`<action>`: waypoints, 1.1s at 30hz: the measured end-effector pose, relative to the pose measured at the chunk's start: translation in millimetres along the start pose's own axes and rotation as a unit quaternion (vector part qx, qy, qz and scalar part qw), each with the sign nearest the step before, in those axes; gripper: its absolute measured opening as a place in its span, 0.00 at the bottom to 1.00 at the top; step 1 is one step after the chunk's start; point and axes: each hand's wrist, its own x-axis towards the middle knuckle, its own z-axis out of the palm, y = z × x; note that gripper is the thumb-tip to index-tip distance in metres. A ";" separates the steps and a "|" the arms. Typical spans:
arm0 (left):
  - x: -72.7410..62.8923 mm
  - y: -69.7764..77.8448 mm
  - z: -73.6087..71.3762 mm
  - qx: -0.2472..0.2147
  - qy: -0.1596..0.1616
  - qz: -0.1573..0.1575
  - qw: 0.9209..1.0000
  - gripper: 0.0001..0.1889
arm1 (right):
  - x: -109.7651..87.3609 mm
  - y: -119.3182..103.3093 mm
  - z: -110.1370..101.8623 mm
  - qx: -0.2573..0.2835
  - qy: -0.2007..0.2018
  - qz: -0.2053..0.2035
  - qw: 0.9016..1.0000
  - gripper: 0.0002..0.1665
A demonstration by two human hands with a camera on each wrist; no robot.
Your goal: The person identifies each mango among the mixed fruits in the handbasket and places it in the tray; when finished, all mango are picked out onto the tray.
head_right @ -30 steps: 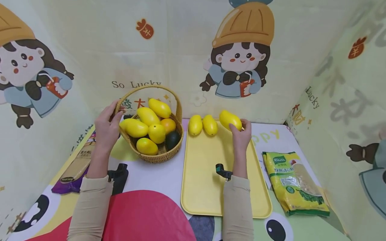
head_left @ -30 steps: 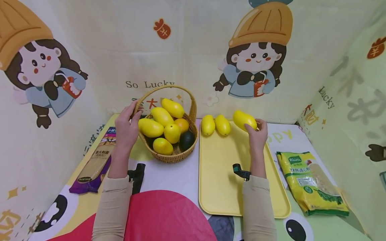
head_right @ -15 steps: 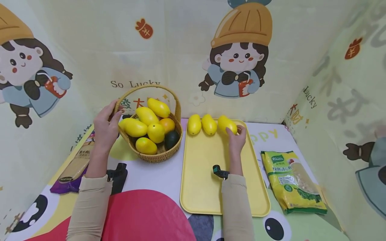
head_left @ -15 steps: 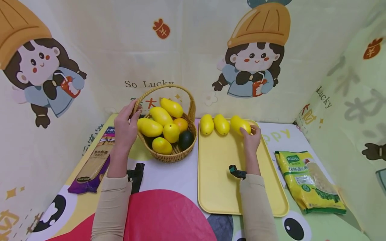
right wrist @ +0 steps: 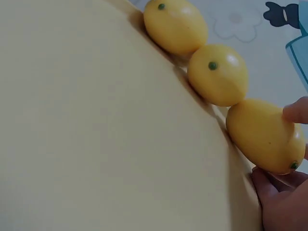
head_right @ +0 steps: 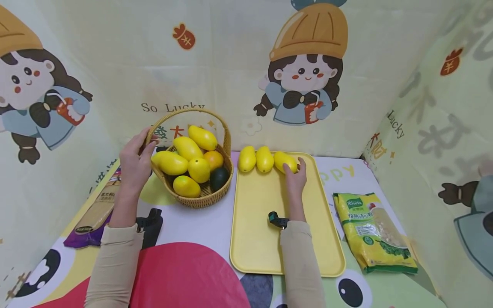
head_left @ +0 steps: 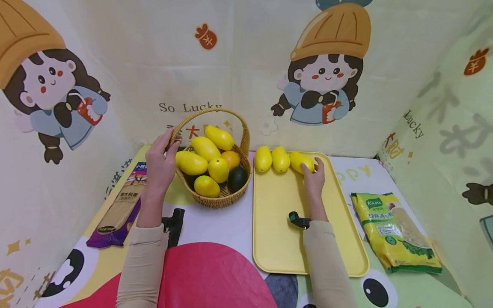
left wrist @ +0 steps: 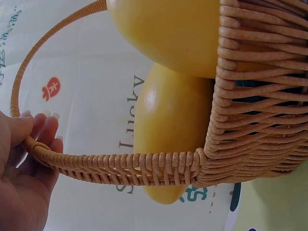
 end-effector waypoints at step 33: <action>1.6 -4.3 2.2 0.002 0.001 -0.002 1.000 0.24 | -11.5 -30.1 -0.2 -0.049 0.004 -0.124 0.991 0.34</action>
